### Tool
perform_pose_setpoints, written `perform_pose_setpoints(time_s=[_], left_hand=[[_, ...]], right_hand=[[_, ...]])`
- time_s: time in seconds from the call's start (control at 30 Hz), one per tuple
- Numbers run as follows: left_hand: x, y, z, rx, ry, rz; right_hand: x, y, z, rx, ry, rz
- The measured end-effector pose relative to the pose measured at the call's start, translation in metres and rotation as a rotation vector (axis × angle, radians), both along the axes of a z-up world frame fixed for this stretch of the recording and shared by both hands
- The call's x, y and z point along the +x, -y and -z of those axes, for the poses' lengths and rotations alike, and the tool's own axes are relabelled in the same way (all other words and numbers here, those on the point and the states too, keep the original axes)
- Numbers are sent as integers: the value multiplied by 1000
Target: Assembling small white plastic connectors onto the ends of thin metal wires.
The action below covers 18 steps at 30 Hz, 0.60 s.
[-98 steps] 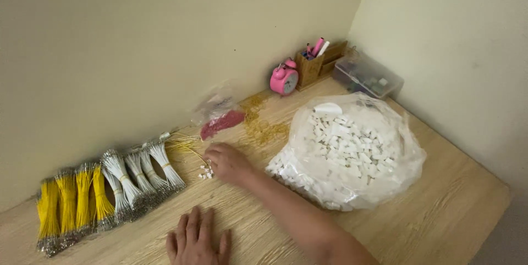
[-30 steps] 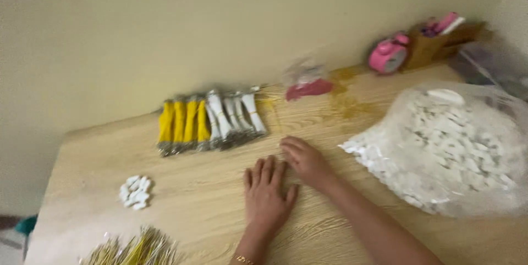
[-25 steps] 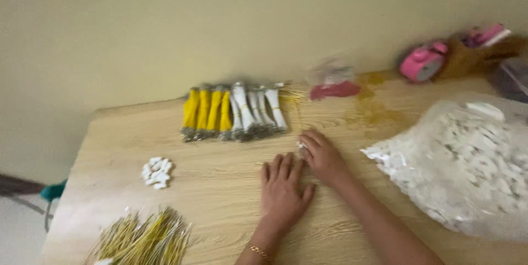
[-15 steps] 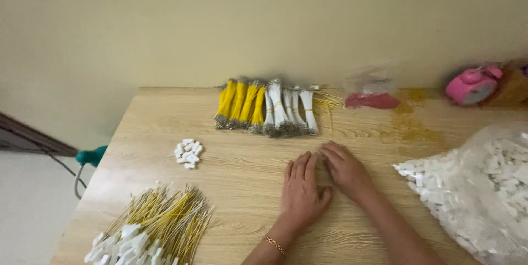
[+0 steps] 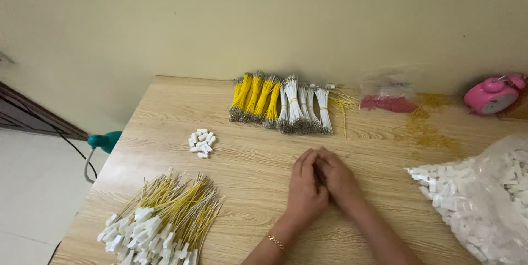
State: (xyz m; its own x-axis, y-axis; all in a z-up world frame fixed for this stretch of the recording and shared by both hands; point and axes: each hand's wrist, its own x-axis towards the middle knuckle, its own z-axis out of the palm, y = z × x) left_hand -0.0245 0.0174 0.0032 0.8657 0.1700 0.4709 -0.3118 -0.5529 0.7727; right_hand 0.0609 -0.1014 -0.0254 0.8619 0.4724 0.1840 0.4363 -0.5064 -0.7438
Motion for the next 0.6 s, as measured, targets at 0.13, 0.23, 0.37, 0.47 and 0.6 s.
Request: perform_pose_setpoints(time_s=[0.13,0.23,0.37,0.47,0.6], left_hand=[[-10,-14,-2,-239,-125,17],[-19,-27,24,-322,-146,17],[-46,-59,1,-236,-187,-37],[-54,-79,-6,-186,-178,-88],[-50,-105,28,102,-152,-148]], right_hand=[[-6,-6,25,-67,45,-72],[-24,-43,3,104,-216,49],[-38,-94,3,241,-435,48],[-37,-106,15,292,-407,-3],[-54,-69,-32,97,228,-91]])
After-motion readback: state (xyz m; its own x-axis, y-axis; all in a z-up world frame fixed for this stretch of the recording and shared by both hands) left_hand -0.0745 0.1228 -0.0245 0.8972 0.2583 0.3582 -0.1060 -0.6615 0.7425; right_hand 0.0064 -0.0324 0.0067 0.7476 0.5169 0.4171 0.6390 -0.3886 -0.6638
